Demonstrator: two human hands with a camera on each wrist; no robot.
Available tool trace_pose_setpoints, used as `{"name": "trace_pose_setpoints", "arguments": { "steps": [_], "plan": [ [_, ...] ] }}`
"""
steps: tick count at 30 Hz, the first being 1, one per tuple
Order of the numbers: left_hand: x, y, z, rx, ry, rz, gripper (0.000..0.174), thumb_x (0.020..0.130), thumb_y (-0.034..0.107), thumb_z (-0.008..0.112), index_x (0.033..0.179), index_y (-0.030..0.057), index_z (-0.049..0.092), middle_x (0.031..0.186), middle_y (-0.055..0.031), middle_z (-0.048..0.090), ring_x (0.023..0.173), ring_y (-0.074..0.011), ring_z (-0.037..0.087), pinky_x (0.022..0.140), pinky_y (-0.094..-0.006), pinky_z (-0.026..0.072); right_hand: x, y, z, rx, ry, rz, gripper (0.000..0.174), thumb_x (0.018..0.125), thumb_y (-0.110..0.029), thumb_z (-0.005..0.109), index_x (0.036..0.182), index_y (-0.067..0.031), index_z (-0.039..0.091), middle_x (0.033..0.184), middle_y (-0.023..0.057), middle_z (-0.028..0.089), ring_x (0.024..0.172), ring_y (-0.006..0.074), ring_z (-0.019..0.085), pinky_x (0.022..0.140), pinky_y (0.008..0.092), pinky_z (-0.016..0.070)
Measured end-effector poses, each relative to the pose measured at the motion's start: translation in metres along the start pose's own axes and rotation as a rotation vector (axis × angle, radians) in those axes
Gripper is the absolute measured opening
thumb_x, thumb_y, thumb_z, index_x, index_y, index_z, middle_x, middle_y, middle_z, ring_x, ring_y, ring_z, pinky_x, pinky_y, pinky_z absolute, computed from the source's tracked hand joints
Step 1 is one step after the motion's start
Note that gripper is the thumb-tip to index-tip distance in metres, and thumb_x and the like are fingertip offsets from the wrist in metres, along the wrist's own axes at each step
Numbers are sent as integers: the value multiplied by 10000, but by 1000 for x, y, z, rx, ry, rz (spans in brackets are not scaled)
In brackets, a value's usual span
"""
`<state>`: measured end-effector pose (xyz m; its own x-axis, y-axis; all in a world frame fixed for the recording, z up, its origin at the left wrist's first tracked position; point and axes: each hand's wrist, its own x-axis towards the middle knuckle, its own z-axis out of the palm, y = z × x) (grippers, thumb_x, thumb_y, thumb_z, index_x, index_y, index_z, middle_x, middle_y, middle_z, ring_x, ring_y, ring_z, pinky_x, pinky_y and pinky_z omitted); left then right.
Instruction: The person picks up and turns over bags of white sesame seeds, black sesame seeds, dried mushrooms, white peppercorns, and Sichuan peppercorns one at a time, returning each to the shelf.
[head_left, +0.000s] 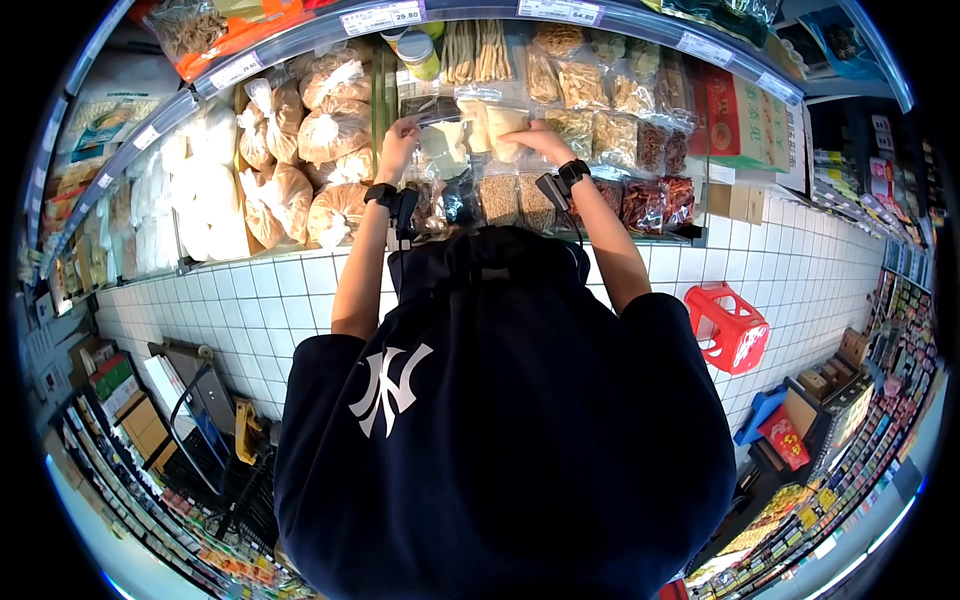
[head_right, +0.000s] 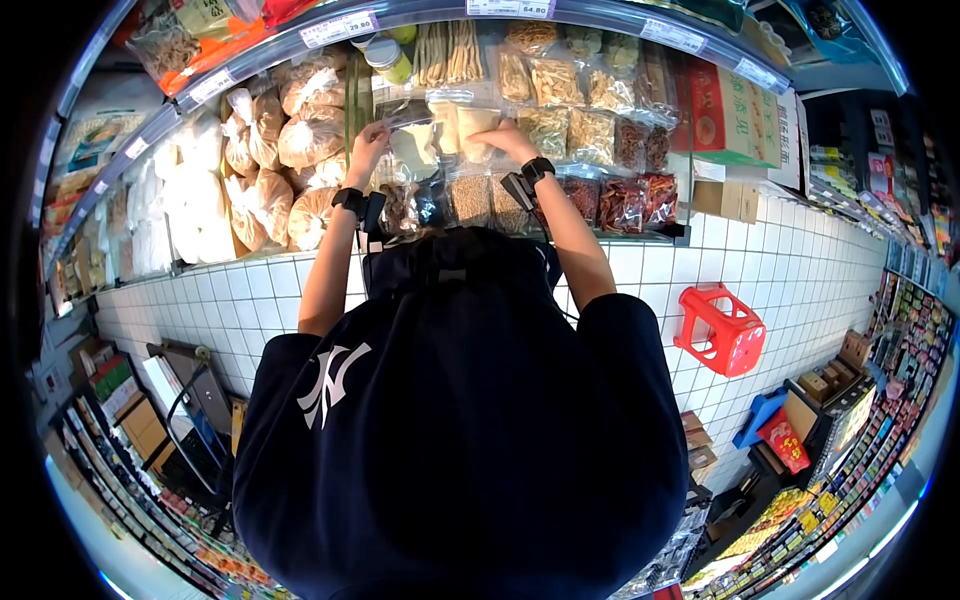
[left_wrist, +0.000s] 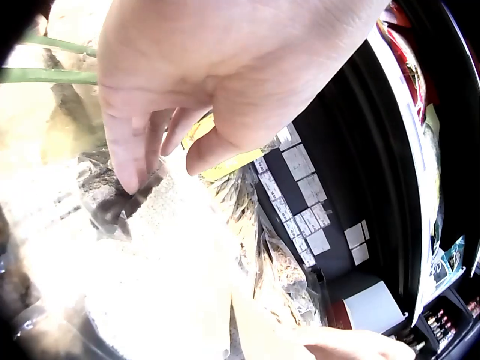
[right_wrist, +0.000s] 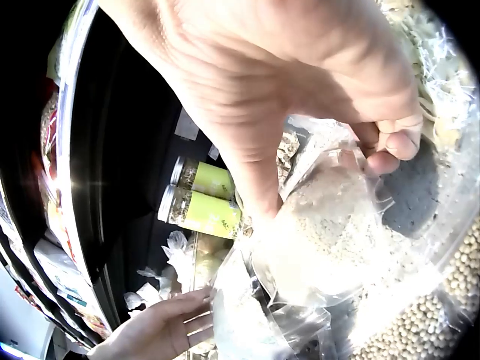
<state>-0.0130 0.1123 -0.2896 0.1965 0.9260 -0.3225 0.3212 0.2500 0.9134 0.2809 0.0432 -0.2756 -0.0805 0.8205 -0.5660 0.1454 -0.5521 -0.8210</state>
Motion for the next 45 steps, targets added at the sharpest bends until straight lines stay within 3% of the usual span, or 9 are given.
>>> {"name": "trace_pose_setpoints", "arguments": {
  "steps": [2, 5, 9, 11, 20, 24, 30, 35, 45],
  "plan": [
    [1, -4, 5, 92, 76, 76, 438, 841, 108, 586, 1250, -10, 480, 1098, -170, 597, 971, -258, 596, 838, -325, 471, 4, 5, -3, -201, 30, 120, 617, 620, -285, 804, 1095, 35, 573, 1031, 118, 622, 929, 177, 589, 770, 297, 466],
    [14, -26, 9, 282, 167, 290, 475, 823, 103, 619, 1264, -1, 477, 1166, -162, 566, 1069, -238, 556, 911, -304, 441, 14, 26, -2, -218, 156, 1, 501, 619, -213, 785, 1011, 24, 583, 953, 103, 614, 854, 168, 580, 701, 285, 454],
    [-20, 36, 17, 461, 186, 341, 487, 780, 66, 631, 1244, 6, 498, 1207, -195, 538, 1129, -288, 525, 947, -339, 414, 2, 11, -10, -462, 68, 45, 444, 615, -164, 768, 956, 20, 551, 930, 110, 597, 844, 192, 580, 694, 305, 452],
    [-19, 35, 19, 384, 35, 452, 490, 761, 89, 633, 1237, 66, 516, 1239, -192, 508, 1176, -342, 463, 1007, -377, 361, 3, 17, -9, -476, 171, -107, 467, 612, -159, 767, 953, 29, 508, 859, 117, 601, 800, 210, 592, 682, 307, 456],
    [-38, 50, 29, 336, -37, 451, 401, 768, 74, 603, 1166, 57, 564, 1166, -183, 562, 1135, -345, 498, 987, -376, 380, -12, -14, 12, -244, 330, -271, 439, 785, -350, 675, 989, 14, 540, 750, 148, 617, 696, 276, 598, 638, 339, 457],
    [-47, 63, 30, 309, -42, 442, 383, 770, 78, 599, 1151, 46, 571, 1145, -183, 572, 1109, -341, 518, 970, -372, 395, -7, -17, 13, -326, 370, -239, 384, 821, -308, 646, 999, 17, 545, 730, 163, 606, 653, 259, 582, 598, 351, 434],
    [-55, 80, 30, 269, -39, 443, 377, 804, 135, 619, 1156, 11, 563, 1156, -195, 573, 1104, -326, 535, 955, -359, 408, -25, -35, 15, -236, 414, -435, 278, 859, -214, 617, 987, 19, 535, 698, 148, 587, 602, 197, 543, 579, 334, 412],
    [-78, 143, 28, -104, -96, 382, 402, 864, 266, 635, 1153, -5, 569, 1096, -121, 624, 1013, -197, 590, 875, -310, 456, -85, -102, 17, -38, 314, -553, 256, 878, -167, 608, 1038, 27, 560, 855, 112, 677, 745, 102, 602, 648, 238, 445],
    [-155, 266, -11, -298, -39, 650, 115, 843, 94, 654, 907, -1, 654, 868, -28, 642, 818, -78, 556, 748, -215, 428, -213, -211, 47, 184, 262, -787, 253, 872, -173, 633, 1067, -12, 620, 924, 66, 676, 813, 77, 611, 696, 207, 479]
  ]
}}
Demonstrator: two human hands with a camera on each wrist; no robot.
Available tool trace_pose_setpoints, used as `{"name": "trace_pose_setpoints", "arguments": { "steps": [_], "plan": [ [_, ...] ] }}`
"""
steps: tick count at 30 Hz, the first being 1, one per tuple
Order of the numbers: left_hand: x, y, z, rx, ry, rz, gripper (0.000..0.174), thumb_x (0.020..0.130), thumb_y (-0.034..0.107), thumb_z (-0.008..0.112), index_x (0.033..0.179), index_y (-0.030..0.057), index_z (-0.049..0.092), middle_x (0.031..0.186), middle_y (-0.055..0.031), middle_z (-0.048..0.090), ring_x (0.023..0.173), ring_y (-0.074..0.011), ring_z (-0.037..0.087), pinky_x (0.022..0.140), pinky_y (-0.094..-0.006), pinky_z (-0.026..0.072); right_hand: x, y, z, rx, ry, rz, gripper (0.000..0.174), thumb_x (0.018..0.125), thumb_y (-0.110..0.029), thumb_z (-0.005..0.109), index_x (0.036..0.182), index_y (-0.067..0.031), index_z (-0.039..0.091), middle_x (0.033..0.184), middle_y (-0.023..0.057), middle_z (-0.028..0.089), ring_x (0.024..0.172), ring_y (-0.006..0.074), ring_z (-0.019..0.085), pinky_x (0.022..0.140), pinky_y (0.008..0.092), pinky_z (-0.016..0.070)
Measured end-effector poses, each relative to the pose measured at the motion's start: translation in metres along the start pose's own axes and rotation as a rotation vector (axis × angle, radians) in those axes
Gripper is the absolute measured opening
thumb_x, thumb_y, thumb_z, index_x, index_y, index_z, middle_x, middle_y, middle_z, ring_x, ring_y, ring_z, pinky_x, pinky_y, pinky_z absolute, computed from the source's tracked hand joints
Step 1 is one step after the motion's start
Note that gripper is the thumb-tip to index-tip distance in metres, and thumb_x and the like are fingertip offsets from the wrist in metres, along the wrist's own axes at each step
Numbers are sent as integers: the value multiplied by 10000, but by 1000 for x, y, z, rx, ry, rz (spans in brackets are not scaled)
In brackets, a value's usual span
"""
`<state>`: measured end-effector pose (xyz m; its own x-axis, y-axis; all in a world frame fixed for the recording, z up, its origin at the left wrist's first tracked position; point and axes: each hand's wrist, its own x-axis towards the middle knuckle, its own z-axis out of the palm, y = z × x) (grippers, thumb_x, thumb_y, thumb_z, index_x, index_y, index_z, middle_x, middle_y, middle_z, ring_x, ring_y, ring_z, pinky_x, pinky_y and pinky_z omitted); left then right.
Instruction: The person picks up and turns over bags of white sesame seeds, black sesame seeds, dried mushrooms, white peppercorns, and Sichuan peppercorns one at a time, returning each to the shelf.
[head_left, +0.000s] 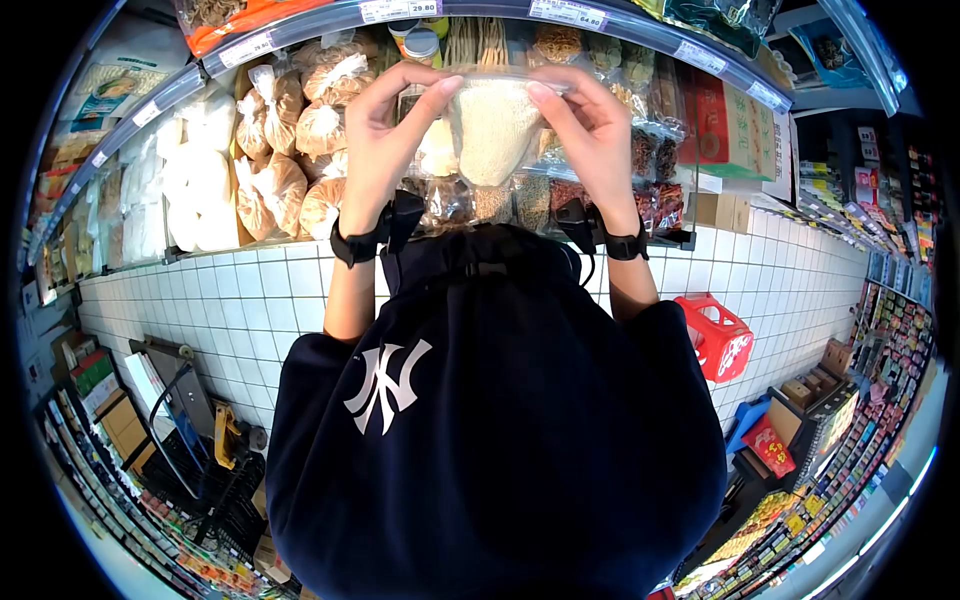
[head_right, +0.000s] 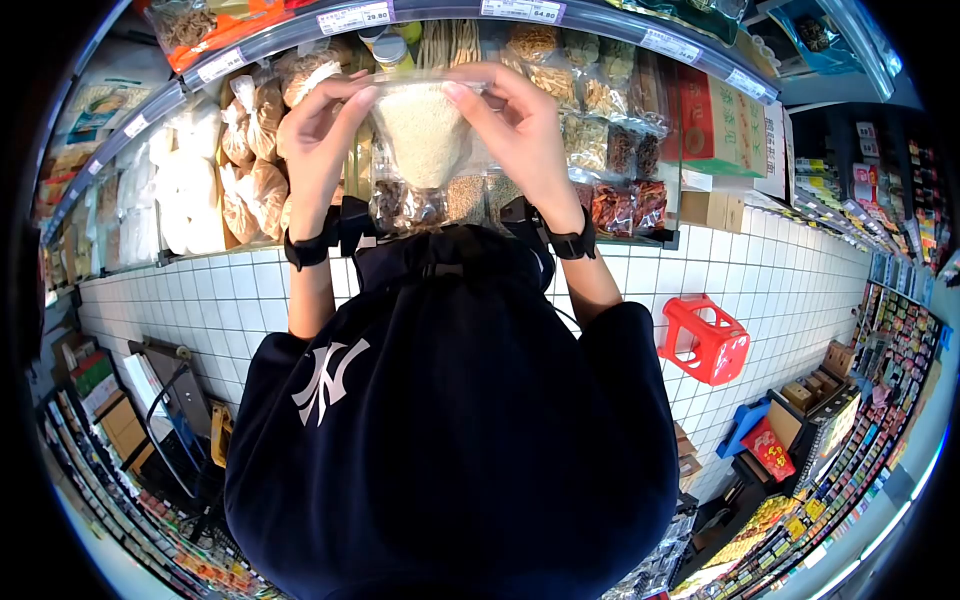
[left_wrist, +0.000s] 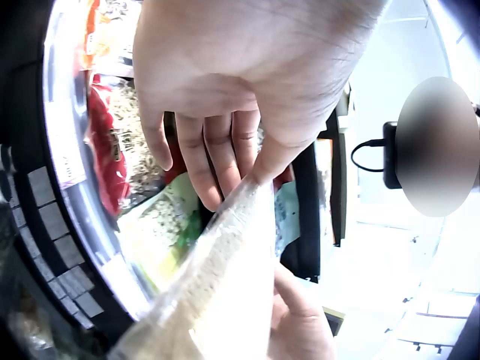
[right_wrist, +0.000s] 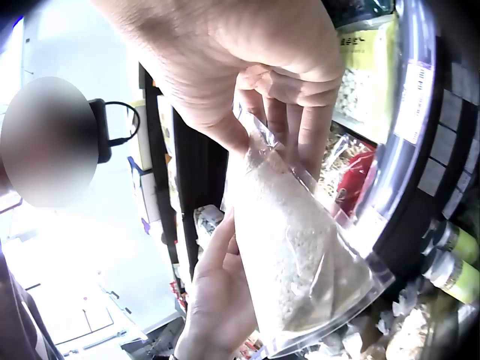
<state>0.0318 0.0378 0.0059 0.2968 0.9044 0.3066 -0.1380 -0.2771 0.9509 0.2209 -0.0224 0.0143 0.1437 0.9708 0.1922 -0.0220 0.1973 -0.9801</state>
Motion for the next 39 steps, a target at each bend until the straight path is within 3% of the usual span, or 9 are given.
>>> {"name": "trace_pose_setpoints", "arguments": {
  "steps": [7, 10, 15, 17, 20, 29, 39],
  "plan": [
    [-8, 55, 6, -61, 86, 138, 106, 815, 12, 664, 907, -32, 636, 871, -56, 641, 810, -87, 558, 748, -215, 427, -13, -49, 7, -56, 27, -106, 195, 880, -147, 621, 990, 7, 667, 920, 47, 677, 819, 68, 600, 689, 193, 476],
    [-9, 62, 1, -43, 63, 204, 112, 810, 2, 666, 910, -34, 633, 880, -67, 643, 819, -98, 566, 754, -231, 441, -12, -58, 7, -59, 46, -207, 152, 845, -126, 651, 941, -17, 694, 915, 60, 683, 803, 112, 622, 702, 229, 490],
    [-7, 71, -5, 48, -9, 385, 73, 819, 6, 645, 873, -41, 632, 888, -123, 655, 843, -153, 601, 766, -264, 466, 1, -67, -2, -492, 0, -688, 79, 759, -88, 689, 821, -53, 723, 900, 90, 688, 898, 206, 619, 804, 321, 484],
    [-8, 73, -5, 83, -6, 313, 69, 833, 23, 635, 880, -28, 638, 892, -121, 659, 862, -155, 607, 782, -273, 472, 0, -56, 0, -412, 1, -619, 58, 772, -79, 679, 797, -36, 708, 878, 77, 687, 917, 194, 605, 812, 314, 470],
    [-10, 82, 2, -68, -51, 53, 83, 840, 54, 644, 894, -9, 643, 906, -97, 668, 849, -140, 615, 783, -267, 476, 0, -53, 3, -263, 56, -575, 69, 782, -78, 672, 791, -10, 673, 810, 72, 668, 859, 197, 601, 775, 298, 455],
    [-14, 82, 8, 11, -47, 64, 84, 819, 45, 666, 871, -17, 644, 810, -50, 642, 750, -86, 584, 710, -219, 459, -14, -61, 17, -82, 77, -275, 104, 822, -92, 660, 851, 7, 673, 831, 62, 640, 793, 117, 585, 723, 241, 441],
    [-16, 81, 4, -76, -76, 52, 87, 807, 49, 679, 863, -6, 641, 788, -28, 629, 719, -66, 571, 674, -205, 448, -14, -63, 23, -28, -68, -274, 63, 792, -37, 673, 846, -3, 670, 839, 47, 633, 802, 123, 593, 730, 241, 447]
  ]
}}
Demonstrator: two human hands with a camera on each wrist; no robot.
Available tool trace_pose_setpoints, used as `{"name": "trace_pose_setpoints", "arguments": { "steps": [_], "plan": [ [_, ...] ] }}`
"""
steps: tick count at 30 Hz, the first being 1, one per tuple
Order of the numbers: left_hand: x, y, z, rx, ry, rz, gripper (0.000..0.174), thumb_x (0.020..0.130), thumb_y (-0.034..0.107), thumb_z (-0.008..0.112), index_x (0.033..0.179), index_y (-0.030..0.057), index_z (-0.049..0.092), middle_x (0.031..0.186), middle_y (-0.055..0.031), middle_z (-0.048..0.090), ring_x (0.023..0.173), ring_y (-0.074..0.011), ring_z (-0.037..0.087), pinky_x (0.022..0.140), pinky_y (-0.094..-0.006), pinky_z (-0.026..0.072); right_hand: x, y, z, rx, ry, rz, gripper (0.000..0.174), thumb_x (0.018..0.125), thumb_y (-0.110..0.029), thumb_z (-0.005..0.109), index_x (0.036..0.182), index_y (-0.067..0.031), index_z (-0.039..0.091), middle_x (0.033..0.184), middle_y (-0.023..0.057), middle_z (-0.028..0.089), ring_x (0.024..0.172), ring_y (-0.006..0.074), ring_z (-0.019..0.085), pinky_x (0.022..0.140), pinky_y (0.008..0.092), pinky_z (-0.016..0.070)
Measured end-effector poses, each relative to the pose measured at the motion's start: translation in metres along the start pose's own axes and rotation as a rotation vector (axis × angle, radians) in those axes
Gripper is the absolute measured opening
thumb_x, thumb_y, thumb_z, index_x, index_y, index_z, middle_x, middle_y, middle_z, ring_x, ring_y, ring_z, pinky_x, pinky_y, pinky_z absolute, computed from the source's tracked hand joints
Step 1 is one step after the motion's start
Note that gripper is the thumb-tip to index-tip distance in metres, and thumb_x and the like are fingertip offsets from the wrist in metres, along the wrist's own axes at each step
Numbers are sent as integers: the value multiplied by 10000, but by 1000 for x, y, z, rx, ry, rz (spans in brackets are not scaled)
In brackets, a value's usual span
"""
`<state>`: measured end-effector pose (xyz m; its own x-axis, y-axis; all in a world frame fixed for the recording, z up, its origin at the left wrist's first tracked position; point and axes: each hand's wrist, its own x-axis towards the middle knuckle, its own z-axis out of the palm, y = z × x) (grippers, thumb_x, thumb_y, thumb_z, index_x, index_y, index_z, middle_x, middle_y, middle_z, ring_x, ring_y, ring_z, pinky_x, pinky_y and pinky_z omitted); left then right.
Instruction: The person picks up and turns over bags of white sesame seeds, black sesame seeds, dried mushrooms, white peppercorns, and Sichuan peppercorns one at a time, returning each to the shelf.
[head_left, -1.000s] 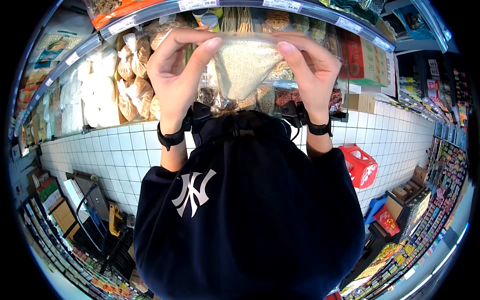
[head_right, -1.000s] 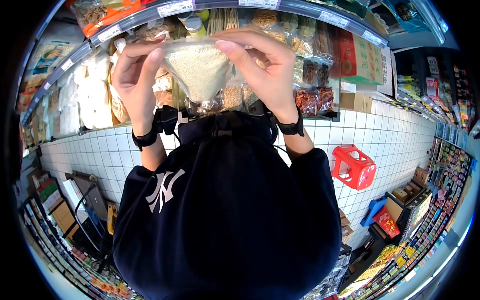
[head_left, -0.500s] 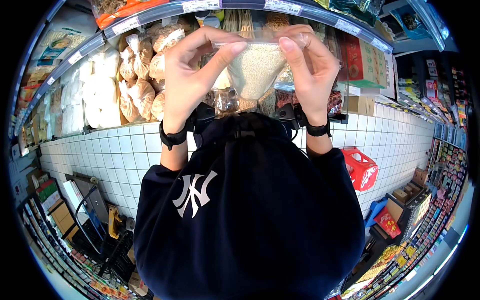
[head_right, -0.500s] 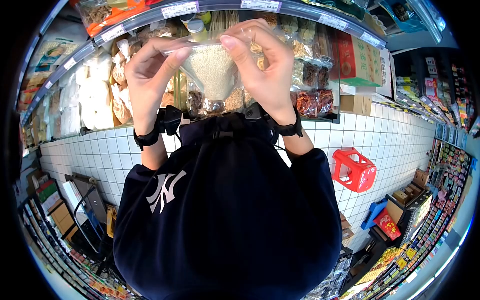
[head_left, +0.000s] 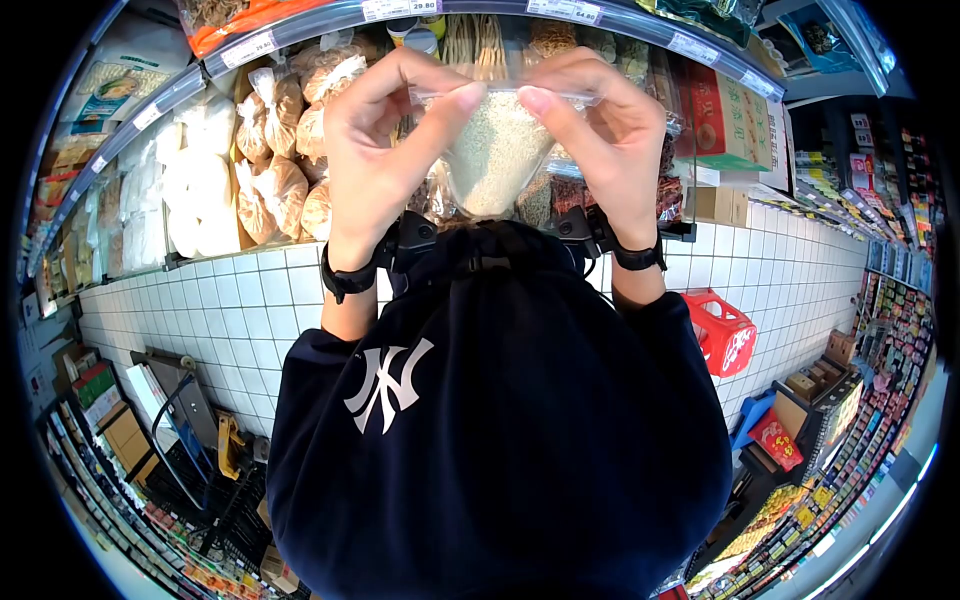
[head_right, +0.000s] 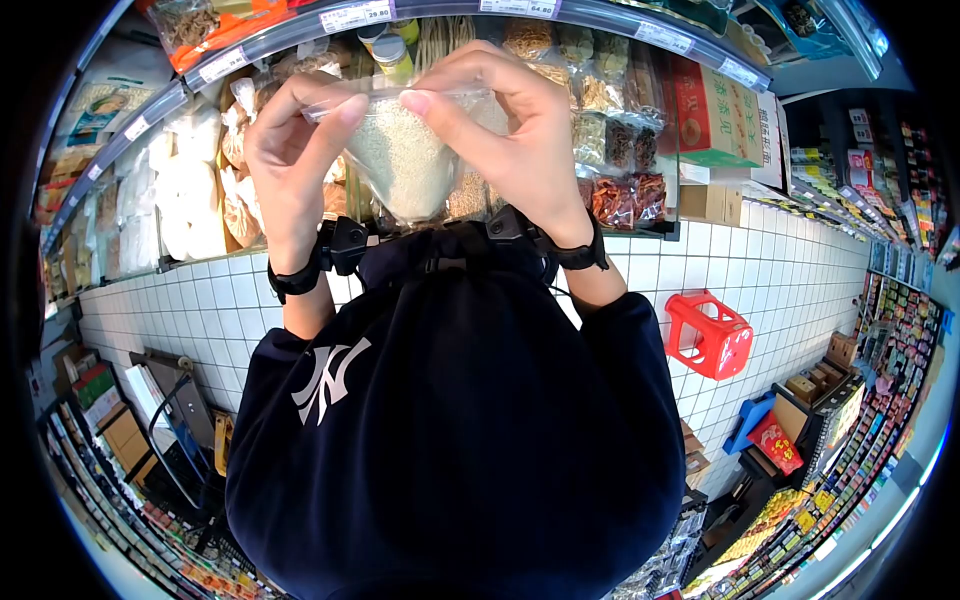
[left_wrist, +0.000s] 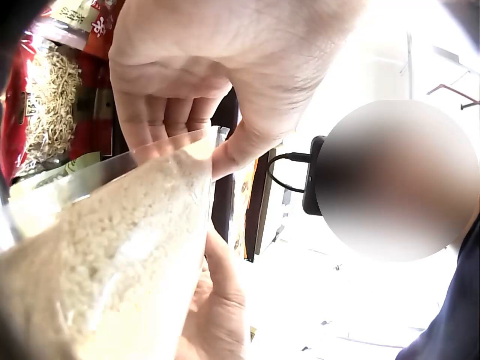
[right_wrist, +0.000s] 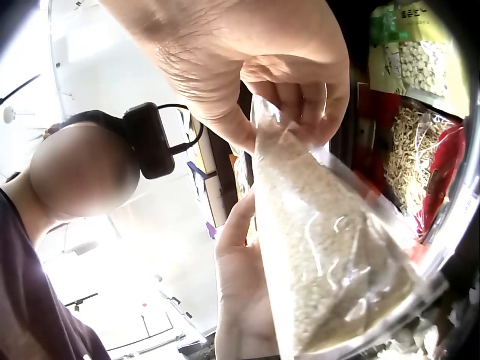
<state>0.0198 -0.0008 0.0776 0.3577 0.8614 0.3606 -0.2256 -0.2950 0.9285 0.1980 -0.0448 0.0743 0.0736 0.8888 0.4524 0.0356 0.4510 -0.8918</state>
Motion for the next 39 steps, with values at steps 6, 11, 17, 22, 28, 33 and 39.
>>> {"name": "trace_pose_setpoints", "arguments": {
  "steps": [6, 11, 17, 22, 28, 33, 39],
  "plan": [
    [5, -1, 6, 155, -60, 38, 93, 776, 65, 706, 841, 12, 666, 789, -30, 634, 740, -76, 583, 674, -212, 456, -2, 11, 0, -169, -41, -100, 51, 780, -34, 662, 826, -14, 664, 812, 54, 627, 773, 137, 588, 714, 257, 444],
    [3, -4, 3, 305, -15, 59, 67, 753, 68, 707, 795, 19, 690, 736, -52, 626, 692, -119, 616, 638, -223, 465, -1, 12, 3, -188, -57, -77, 65, 778, -44, 662, 831, -6, 663, 791, 64, 628, 759, 145, 591, 694, 256, 447],
    [6, 3, 3, 431, 22, 136, 83, 770, 85, 697, 802, 10, 685, 708, -62, 629, 662, -122, 619, 626, -221, 466, 1, 6, 5, -204, -30, 19, 108, 803, -101, 679, 861, -9, 671, 775, 56, 640, 735, 131, 599, 674, 251, 456],
    [6, 7, 0, 387, 0, 59, 91, 773, 97, 701, 794, 12, 679, 734, -57, 643, 659, -117, 620, 630, -225, 468, 4, -2, -1, -142, -85, 122, 131, 814, -127, 683, 869, -10, 661, 798, 40, 650, 764, 94, 589, 688, 244, 454],
    [8, 1, 5, 602, -19, 195, 24, 762, 29, 647, 783, 31, 636, 738, -62, 627, 650, -193, 611, 609, -291, 475, 4, 3, 2, -330, -113, -46, 111, 815, -92, 653, 871, 2, 630, 806, 66, 624, 772, 162, 603, 697, 267, 455],
    [10, -2, 5, 961, -48, 428, 83, 718, 2, 605, 757, 74, 592, 719, -40, 566, 753, -240, 558, 709, -333, 437, 1, 10, 7, -395, -79, -122, 72, 812, -31, 638, 865, 3, 604, 843, 66, 613, 793, 133, 577, 732, 240, 447],
    [15, -7, 3, 1120, 40, 618, 92, 704, 26, 640, 756, 95, 607, 740, -10, 578, 809, -202, 549, 879, -369, 367, 8, 13, 7, -421, -22, -227, 57, 803, -35, 634, 841, 6, 621, 789, 83, 616, 717, 208, 605, 646, 270, 463]
  ]
}}
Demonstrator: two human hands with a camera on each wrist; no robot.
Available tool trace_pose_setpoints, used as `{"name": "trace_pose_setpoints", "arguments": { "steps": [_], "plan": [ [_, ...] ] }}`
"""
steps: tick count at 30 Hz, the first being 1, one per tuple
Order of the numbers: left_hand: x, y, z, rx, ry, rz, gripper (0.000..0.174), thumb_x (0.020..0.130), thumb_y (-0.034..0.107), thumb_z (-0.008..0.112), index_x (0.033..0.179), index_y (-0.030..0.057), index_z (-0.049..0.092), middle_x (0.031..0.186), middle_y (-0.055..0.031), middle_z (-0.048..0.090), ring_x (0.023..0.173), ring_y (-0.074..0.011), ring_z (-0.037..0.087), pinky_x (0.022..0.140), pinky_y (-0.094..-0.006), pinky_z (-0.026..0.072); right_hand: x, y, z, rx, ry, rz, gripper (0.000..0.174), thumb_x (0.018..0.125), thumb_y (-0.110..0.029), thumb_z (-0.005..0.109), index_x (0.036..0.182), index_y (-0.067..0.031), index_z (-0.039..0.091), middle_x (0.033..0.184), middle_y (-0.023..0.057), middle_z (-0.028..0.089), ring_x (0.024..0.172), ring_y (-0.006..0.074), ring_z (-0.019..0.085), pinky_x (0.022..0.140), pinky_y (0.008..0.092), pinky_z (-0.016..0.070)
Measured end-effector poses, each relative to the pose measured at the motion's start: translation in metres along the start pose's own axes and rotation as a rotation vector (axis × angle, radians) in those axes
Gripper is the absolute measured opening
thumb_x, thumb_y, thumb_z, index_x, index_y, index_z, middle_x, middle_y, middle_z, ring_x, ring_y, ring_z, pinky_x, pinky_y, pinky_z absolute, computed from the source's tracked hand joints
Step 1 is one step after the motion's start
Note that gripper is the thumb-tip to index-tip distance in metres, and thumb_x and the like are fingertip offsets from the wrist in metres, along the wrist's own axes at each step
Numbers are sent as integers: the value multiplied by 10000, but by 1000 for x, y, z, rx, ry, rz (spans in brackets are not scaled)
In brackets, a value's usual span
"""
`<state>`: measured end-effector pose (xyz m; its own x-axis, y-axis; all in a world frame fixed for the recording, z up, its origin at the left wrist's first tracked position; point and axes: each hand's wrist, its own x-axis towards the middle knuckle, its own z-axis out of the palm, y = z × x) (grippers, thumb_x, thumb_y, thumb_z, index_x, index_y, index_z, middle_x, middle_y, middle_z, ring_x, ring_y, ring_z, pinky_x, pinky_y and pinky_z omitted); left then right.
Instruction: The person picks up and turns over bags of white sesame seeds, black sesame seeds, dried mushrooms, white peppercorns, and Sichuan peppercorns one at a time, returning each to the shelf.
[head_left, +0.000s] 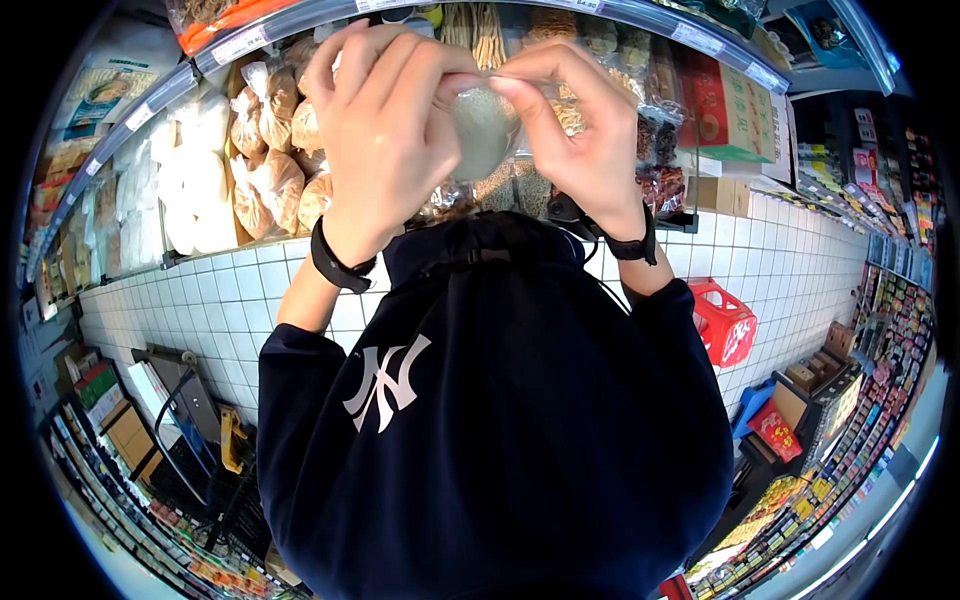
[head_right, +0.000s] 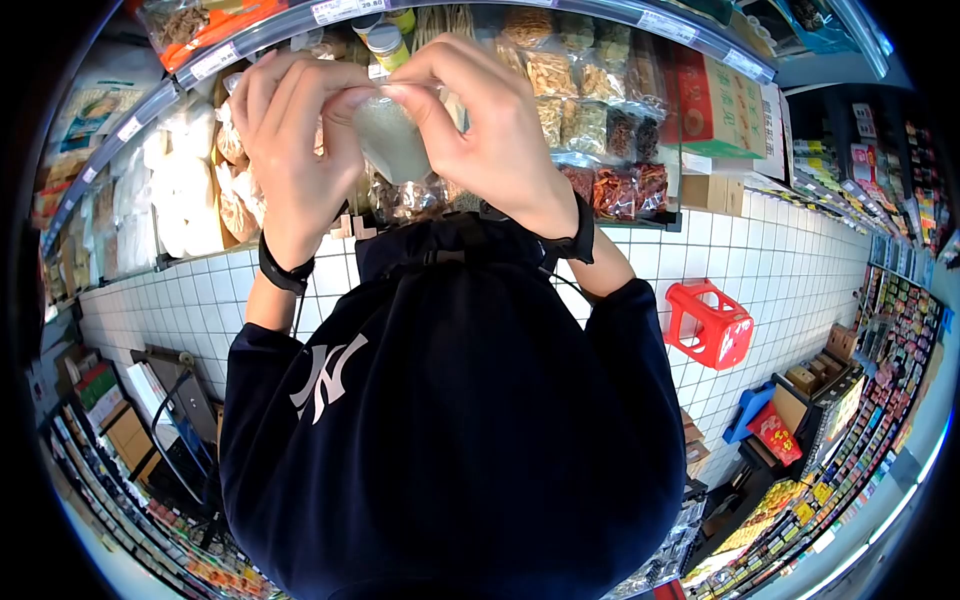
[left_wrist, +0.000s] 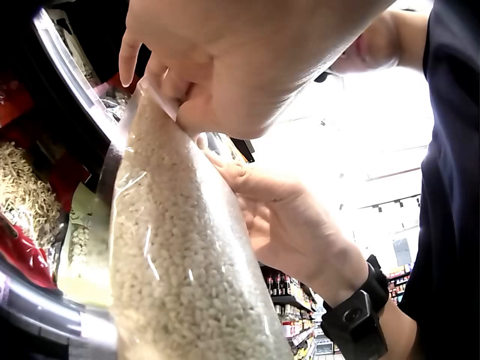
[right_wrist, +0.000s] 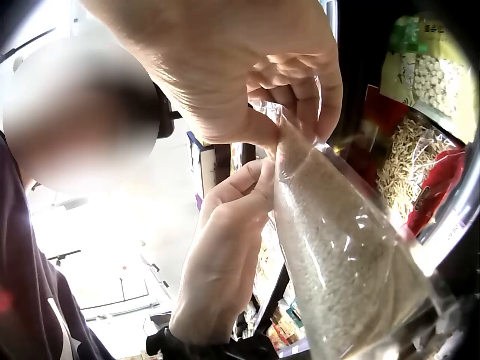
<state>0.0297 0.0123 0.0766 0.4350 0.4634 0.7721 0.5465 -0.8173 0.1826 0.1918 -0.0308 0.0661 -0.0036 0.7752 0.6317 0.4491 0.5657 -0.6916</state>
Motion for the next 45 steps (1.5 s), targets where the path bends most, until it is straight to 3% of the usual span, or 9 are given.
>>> {"name": "trace_pose_setpoints", "arguments": {
  "steps": [5, 8, 14, 20, 23, 27, 29, 39, 45],
  "plan": [
    [11, -1, -10, -43, -28, -52, 69, 732, 110, 705, 766, 84, 651, 765, -8, 620, 809, -188, 567, 959, -394, 344, 4, -1, -9, 4, 48, 54, 66, 790, -58, 668, 835, -10, 666, 758, 54, 637, 689, 141, 603, 635, 246, 461],
    [8, -12, -14, -286, -66, -182, 121, 749, 166, 725, 780, 61, 671, 805, -24, 654, 868, -181, 582, 990, -408, 343, 2, 0, -20, 81, -9, 141, 92, 824, -49, 663, 887, 16, 644, 847, 37, 647, 789, 82, 593, 727, 212, 463],
    [5, -16, -16, -333, -44, -256, 99, 755, 141, 714, 779, 56, 670, 804, -31, 661, 863, -176, 587, 986, -386, 360, -1, -3, -25, 164, 82, 309, 90, 832, -53, 659, 875, 23, 637, 833, 28, 635, 770, 65, 574, 709, 197, 451],
    [1, -19, -4, -255, 37, -171, 53, 774, 95, 676, 760, 48, 653, 773, -25, 658, 816, -175, 598, 971, -397, 383, -2, 7, -20, 111, 30, 166, 73, 844, -43, 638, 866, 26, 633, 842, 40, 629, 783, 72, 572, 709, 202, 447],
    [0, -17, -4, -219, 39, -160, 51, 777, 80, 661, 751, 43, 637, 762, -28, 652, 804, -179, 597, 976, -401, 378, -2, 15, -17, 162, 68, 187, 68, 794, -85, 685, 832, -29, 683, 745, 24, 651, 718, 83, 605, 660, 216, 456],
    [-1, -20, -5, -187, 15, -129, 43, 774, 69, 654, 750, 45, 628, 751, -26, 646, 784, -182, 595, 975, -397, 372, -1, 10, -15, 205, 39, 225, 74, 788, -75, 687, 842, -24, 681, 758, 30, 649, 737, 95, 607, 679, 225, 460],
    [0, -15, -5, -186, 42, -112, 94, 718, -10, 647, 723, 82, 632, 716, 6, 625, 732, -189, 577, 965, -370, 353, 1, 9, -12, 183, -1, 167, 89, 777, -67, 693, 854, -22, 685, 785, 38, 653, 761, 112, 613, 700, 233, 467],
    [-4, -12, -6, -184, -9, -112, 64, 730, 34, 671, 722, 89, 640, 715, 13, 627, 735, -176, 578, 970, -379, 348, 1, 13, -13, 63, -82, 78, 79, 763, 4, 685, 841, -7, 692, 823, 65, 657, 811, 141, 614, 729, 252, 469],
    [-9, -16, 4, -205, -20, -125, 40, 745, 59, 674, 738, 82, 642, 688, 2, 622, 705, -190, 580, 977, -397, 347, -6, 25, -5, -93, -14, 23, 58, 762, -25, 690, 817, -8, 689, 786, 57, 655, 757, 126, 605, 699, 263, 462]
  ]
}}
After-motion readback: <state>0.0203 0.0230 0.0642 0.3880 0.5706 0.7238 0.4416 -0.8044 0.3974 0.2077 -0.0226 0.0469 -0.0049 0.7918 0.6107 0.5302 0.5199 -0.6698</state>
